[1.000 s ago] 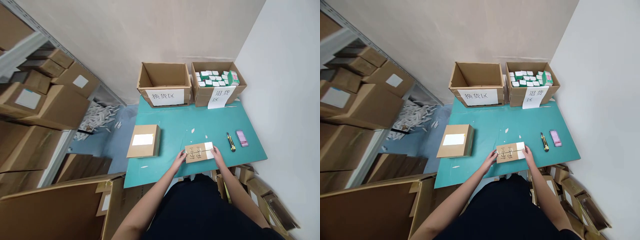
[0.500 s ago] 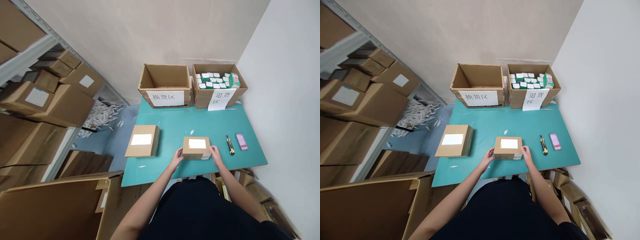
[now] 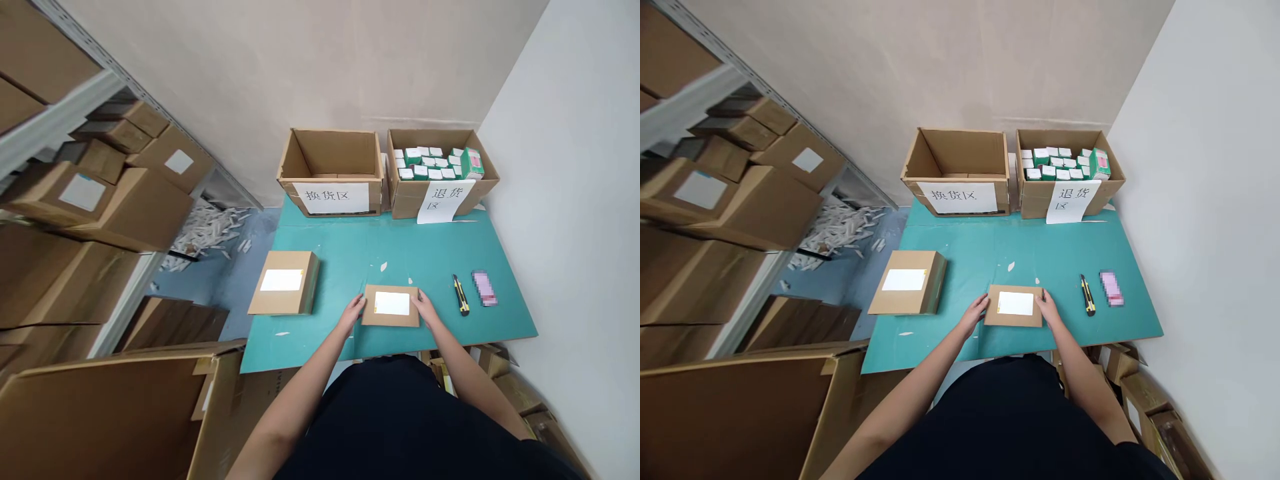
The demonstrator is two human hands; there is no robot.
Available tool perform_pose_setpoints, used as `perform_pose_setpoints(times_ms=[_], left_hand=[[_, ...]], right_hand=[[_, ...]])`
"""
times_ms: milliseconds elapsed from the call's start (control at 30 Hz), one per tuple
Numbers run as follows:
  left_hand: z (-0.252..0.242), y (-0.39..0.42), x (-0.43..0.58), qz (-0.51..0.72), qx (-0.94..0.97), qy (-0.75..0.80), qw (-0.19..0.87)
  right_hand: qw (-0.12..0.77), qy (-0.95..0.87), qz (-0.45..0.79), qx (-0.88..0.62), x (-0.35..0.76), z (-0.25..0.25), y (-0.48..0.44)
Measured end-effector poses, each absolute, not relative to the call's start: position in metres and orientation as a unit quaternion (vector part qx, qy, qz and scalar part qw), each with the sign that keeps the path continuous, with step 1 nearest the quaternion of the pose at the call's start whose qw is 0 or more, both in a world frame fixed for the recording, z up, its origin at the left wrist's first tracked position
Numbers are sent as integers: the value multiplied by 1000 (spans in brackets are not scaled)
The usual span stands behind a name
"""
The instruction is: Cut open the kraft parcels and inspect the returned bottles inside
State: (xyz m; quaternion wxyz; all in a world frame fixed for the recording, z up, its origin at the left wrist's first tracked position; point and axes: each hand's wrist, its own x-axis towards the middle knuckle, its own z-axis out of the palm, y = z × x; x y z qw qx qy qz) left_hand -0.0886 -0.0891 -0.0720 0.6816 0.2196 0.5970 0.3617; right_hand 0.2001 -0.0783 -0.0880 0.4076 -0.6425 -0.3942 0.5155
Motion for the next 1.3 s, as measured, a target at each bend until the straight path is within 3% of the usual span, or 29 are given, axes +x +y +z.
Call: perform_pose_setpoints(times_ms=[300, 433, 567, 733, 1033, 1300], left_hand=[[-58, -94, -89, 432, 256, 556, 663], [-59, -108, -93, 416, 240, 579, 659], [-59, -122, -94, 408, 230, 574, 672], [-59, -126, -96, 398, 211, 582, 677], [-57, -122, -89, 360, 216, 592, 688], [-46, -119, -81, 362, 234, 569, 700]], right_hand=[[439, -377, 505, -640, 208, -66, -80], [372, -499, 401, -672, 203, -59, -89], [247, -691, 238, -636, 198, -50, -102], [176, -744, 165, -623, 202, -44, -108], [251, -665, 229, -665, 261, -65, -103], [326, -427, 463, -706, 295, -71, -87]])
